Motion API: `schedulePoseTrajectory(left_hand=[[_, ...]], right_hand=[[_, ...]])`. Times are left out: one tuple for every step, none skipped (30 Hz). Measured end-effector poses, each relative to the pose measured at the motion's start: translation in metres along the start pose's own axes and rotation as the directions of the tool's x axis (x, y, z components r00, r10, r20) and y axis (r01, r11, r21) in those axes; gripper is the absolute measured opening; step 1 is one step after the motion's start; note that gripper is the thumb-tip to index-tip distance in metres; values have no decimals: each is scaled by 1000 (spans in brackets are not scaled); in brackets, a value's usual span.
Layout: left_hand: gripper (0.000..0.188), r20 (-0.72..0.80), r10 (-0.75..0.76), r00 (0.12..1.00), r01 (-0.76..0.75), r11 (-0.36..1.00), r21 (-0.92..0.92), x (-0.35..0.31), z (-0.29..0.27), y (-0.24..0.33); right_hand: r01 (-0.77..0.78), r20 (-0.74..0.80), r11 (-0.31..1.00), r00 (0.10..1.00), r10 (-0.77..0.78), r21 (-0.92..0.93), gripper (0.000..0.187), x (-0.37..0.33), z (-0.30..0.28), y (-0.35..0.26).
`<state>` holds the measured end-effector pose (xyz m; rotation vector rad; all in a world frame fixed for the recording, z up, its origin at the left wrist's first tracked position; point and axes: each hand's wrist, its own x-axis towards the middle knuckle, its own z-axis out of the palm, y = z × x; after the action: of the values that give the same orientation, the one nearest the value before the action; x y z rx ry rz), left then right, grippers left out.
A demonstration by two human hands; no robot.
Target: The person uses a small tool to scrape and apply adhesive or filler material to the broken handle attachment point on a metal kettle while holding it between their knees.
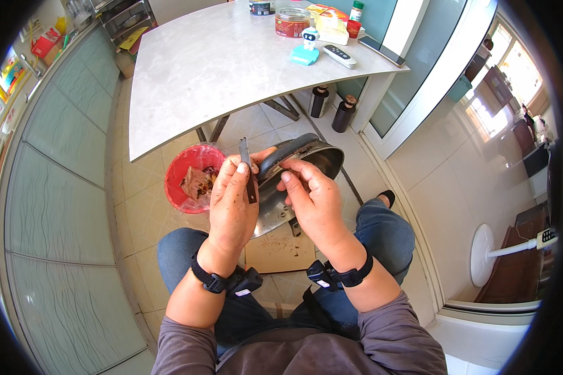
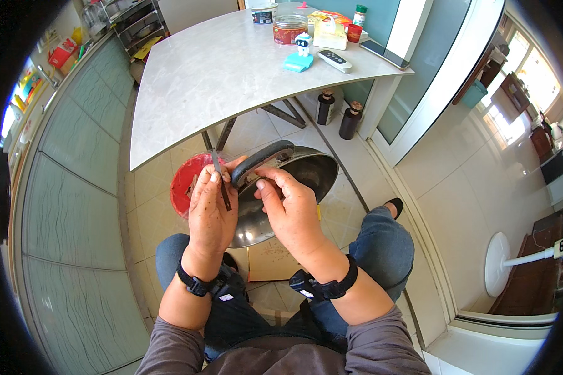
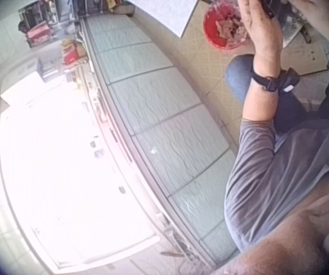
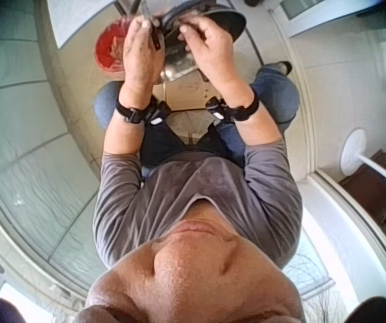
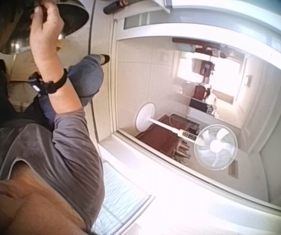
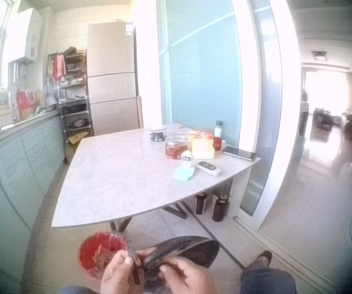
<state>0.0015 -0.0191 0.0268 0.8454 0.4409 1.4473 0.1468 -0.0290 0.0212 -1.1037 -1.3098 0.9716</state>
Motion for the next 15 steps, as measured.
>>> schedulePoseTrajectory(left_hand=[[13, 3, 6, 1000, -6, 1000, -12, 1, 1, 0], [13, 5, 13, 1000, -12, 1000, -23, 1, 2, 0], [13, 5, 12, 1000, -12, 1000, -21, 1, 3, 0], [13, -14, 10, 1000, -10, 999, -32, 0, 4, 1], [13, -34, 8, 999, -9, 999, -43, 0, 5, 1], [13, -27, 4, 1000, -6, 999, -44, 1, 5, 0], [13, -15, 14, 1000, -15, 999, -41, 2, 6, -1], [12, -3, 24, 1000, -24, 999, -38, 3, 6, -3], [12, 5, 20, 1000, -20, 999, -29, 2, 7, -1], [12, -21, 15, 1000, -16, 1000, -22, 1, 8, 0], [12, -47, 10, 999, -11, 1000, -16, 1, 9, 1], [12, -33, -3, 999, 2, 1000, -8, 1, 9, 1], [13, -42, 0, 999, 0, 1000, 4, 2, 8, 0], [13, -50, 3, 999, -3, 1000, 16, 3, 7, 0], [15, -24, 30, 999, -30, 999, 18, 2, 3, -2]], right_hand=[[3, 14, 1000, 1000, -3, 22, 20, 0, 1, 0], [3, 14, 1000, 1000, -4, 22, 20, 0, 2, -2], [-35, 27, 996, 999, 33, 85, 19, 1, 4, -4], [-74, 43, 986, 997, 69, 147, 18, 1, 6, -4], [-74, 42, 986, 997, 69, 150, 18, 1, 9, -3], [2, 31, 988, 999, -7, 157, 18, 2, 11, 0], [78, 19, 983, 996, -82, 163, 18, 2, 12, 1], [81, 10, 984, 996, -84, 162, 18, 3, 11, 0], [66, 14, 984, 998, -69, 165, 17, 3, 13, 0], [51, 17, 984, 998, -54, 168, 16, 4, 14, 0], [75, 6, 987, 997, -77, 143, 13, 6, 13, 1], [77, -14, 986, 997, -76, 150, 13, 7, 12, 0], [36, 17, 988, 999, -39, 151, 12, 8, 9, -3], [-5, 47, 988, 999, -2, 152, 11, 9, 7, -5], [7, 67, 992, 998, -16, 129, 12, 10, 5, -3]])
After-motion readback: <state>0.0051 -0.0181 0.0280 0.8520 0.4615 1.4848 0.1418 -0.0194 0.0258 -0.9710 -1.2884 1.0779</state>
